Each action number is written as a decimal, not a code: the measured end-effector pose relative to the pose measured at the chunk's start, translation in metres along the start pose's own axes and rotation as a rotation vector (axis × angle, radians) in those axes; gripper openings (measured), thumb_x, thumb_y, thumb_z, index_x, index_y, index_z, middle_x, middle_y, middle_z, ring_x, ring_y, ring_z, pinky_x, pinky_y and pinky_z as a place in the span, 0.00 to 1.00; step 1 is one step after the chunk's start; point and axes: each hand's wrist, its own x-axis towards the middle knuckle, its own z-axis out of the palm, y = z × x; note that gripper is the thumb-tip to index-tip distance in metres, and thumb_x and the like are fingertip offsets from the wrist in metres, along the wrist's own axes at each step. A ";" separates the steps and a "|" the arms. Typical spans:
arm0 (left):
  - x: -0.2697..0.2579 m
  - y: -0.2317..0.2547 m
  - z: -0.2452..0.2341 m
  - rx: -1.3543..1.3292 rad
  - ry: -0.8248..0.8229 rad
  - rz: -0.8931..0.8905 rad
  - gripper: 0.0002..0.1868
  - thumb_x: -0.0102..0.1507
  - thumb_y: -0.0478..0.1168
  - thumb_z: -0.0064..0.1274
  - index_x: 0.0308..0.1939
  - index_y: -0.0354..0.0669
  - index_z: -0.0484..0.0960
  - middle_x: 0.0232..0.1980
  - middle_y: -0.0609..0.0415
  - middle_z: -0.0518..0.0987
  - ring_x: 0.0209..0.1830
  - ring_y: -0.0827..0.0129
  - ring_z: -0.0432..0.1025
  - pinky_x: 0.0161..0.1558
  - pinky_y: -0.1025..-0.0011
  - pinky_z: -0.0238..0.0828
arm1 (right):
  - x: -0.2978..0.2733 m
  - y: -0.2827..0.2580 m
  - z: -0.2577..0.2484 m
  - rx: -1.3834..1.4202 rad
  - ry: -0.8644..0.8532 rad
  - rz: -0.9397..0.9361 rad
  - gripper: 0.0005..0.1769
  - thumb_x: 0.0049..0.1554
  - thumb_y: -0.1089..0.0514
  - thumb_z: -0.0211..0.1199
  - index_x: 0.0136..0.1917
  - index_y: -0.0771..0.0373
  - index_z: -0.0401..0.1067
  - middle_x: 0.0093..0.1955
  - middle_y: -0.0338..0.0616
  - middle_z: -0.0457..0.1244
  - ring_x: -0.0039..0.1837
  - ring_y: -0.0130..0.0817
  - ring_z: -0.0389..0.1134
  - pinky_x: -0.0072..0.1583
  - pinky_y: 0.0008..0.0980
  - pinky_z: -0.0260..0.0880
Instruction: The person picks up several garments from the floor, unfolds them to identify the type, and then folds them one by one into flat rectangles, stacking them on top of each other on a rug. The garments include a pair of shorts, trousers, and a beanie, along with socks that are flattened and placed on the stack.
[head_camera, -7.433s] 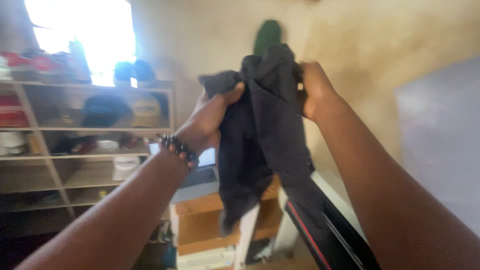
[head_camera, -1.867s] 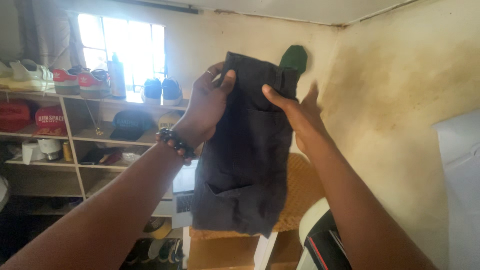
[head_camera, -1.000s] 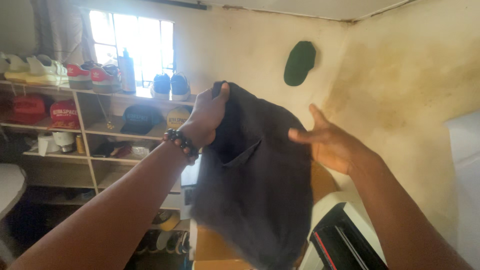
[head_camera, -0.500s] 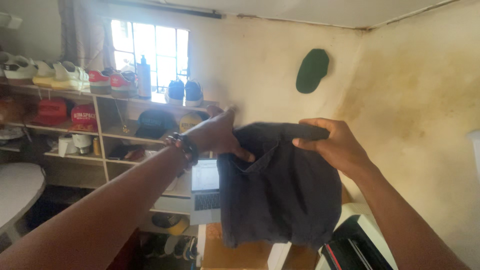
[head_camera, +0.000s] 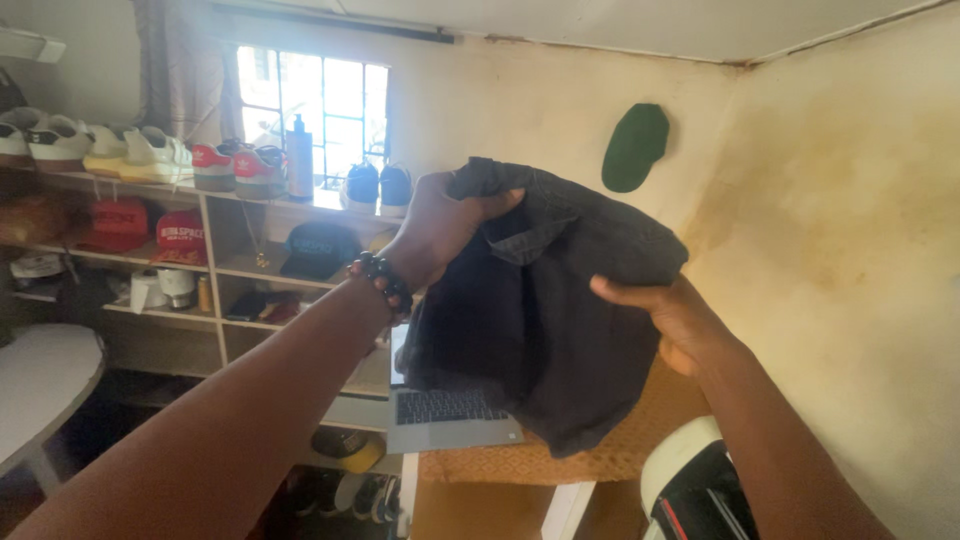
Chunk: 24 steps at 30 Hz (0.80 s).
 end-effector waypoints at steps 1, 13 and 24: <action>0.002 -0.004 -0.006 0.006 0.002 -0.002 0.24 0.56 0.46 0.67 0.50 0.33 0.86 0.51 0.47 0.87 0.52 0.64 0.80 0.56 0.67 0.75 | 0.000 -0.001 0.004 0.004 -0.005 0.001 0.41 0.45 0.54 0.74 0.71 0.57 0.65 0.67 0.44 0.67 0.69 0.36 0.62 0.68 0.41 0.55; -0.043 -0.086 -0.001 -0.327 -0.146 -0.661 0.38 0.62 0.57 0.59 0.56 0.19 0.77 0.52 0.33 0.82 0.47 0.52 0.79 0.45 0.61 0.79 | -0.002 -0.009 -0.014 0.402 -0.082 0.387 0.31 0.55 0.38 0.62 0.61 0.63 0.75 0.50 0.49 0.72 0.48 0.40 0.73 0.53 0.40 0.75; -0.036 -0.050 -0.036 -0.320 -0.186 -0.732 0.26 0.63 0.48 0.60 0.54 0.28 0.78 0.47 0.40 0.82 0.38 0.59 0.80 0.40 0.64 0.85 | 0.041 0.039 -0.003 0.151 -0.160 0.372 0.34 0.50 0.49 0.64 0.70 0.58 0.69 0.62 0.57 0.69 0.59 0.51 0.72 0.61 0.50 0.72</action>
